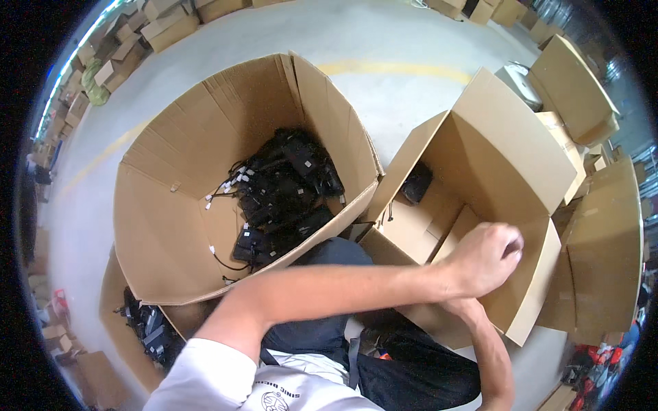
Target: The person sits on the floor in a warehouse and sorts black electronic devices from a large cardboard box into a smaller one. They pick up each device, turn it over to inspect it, and place it into the second box, repeating this process for multiple units.
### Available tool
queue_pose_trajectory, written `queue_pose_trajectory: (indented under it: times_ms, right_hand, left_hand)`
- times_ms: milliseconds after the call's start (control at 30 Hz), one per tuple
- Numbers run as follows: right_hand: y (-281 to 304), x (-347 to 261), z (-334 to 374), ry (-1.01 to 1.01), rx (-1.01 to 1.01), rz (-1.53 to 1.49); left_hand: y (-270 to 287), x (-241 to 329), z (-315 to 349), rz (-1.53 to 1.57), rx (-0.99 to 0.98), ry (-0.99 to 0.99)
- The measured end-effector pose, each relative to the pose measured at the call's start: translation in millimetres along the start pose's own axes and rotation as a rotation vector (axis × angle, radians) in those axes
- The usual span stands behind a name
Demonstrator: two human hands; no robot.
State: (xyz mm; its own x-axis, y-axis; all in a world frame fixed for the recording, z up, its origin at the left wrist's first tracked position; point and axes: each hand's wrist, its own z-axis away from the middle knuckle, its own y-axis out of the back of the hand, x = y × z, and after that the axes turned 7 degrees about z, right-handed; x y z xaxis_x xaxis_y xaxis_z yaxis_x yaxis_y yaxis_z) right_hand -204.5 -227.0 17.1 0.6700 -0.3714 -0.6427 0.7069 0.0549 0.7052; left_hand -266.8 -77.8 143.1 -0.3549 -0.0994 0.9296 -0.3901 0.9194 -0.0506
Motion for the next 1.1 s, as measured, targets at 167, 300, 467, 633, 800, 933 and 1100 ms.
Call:
queue_pose_trajectory:
  times_ms: [167, 300, 467, 633, 800, 933, 1100]
  right_hand:
    - [3, -14, 12, -0.057, -0.121, 0.465]
    - [-1, -32, 42, -0.137, -0.243, 0.335]
    - [-8, -22, 19, -0.155, -0.295, 0.227]
    - [-8, -27, 17, -0.229, -0.276, 0.122]
    - [-4, -30, 8, -0.221, -0.301, 0.081]
    - [-5, -21, -4, -0.130, -0.337, 0.066]
    - [-4, -17, 13, -0.200, -0.366, 0.058]
  left_hand:
    - [135, 61, -35, -0.181, 0.020, -0.278]
    - [302, 2, -26, -0.509, 0.330, -0.035]
    - [517, -184, 74, -0.302, 0.799, 0.799]
    - [523, -302, 135, -1.142, 0.377, 0.894]
    - [505, -337, 109, -1.376, 0.138, 0.710]
    - [510, -366, 111, -1.781, 0.330, 0.722]
    - [507, -308, 107, -1.208, 0.286, 0.732]
